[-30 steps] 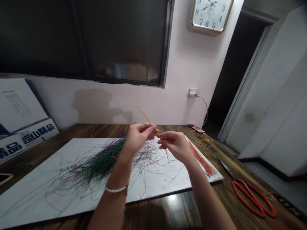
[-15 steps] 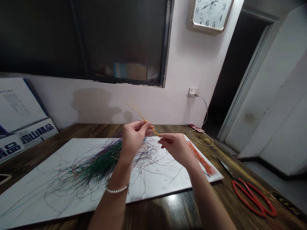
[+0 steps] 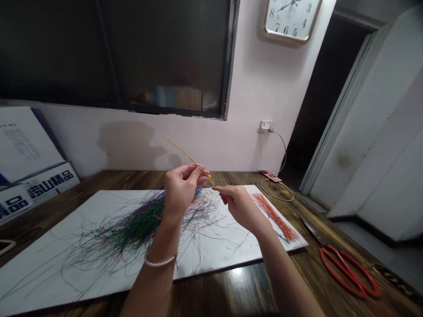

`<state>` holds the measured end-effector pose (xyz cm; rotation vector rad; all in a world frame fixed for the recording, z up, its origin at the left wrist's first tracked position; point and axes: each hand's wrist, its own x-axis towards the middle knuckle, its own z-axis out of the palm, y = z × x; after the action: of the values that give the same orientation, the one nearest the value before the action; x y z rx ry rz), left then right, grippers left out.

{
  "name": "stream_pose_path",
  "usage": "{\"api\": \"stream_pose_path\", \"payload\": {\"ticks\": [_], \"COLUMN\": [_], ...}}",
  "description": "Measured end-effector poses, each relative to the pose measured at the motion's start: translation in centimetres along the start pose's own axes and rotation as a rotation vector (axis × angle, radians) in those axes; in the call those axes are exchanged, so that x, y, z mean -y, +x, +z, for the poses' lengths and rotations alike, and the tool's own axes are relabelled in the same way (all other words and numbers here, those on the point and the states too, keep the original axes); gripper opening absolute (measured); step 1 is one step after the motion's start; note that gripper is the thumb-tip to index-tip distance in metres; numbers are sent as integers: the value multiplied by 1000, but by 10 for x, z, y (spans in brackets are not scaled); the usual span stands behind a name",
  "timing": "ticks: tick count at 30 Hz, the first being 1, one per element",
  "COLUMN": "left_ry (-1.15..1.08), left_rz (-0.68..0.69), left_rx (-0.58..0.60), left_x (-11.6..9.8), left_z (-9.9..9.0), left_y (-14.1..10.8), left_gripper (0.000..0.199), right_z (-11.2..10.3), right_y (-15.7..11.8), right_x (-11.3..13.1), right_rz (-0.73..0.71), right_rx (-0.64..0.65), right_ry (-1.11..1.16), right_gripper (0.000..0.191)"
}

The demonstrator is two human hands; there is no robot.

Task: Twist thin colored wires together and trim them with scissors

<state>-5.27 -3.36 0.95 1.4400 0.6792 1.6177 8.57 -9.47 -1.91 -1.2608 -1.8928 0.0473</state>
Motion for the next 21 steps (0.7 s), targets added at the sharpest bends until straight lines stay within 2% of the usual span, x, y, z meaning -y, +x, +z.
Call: {"api": "stream_pose_path", "payload": {"ticks": [5,14,17,21], "left_ry": [-46,-133,-183,-287], "left_rz": [-23,-24,-56,-125], "left_rx": [-7,-110,-118,-115], "left_x": [-4,-8,-9,-9], "left_z": [0,-6,-8,-9], "left_y": [0,4,6,9], "left_gripper": [16,16,15,11], "right_z": [-2,-3,-3,-3], "right_y": [-1,-1,0,0], "right_x": [2,0,-1,1], "right_rz": [-29,76,92,20], "right_rx": [30,9,-56,-227], "right_ry": [-3,-55,8,194], "right_gripper": [40,29,27,25]}}
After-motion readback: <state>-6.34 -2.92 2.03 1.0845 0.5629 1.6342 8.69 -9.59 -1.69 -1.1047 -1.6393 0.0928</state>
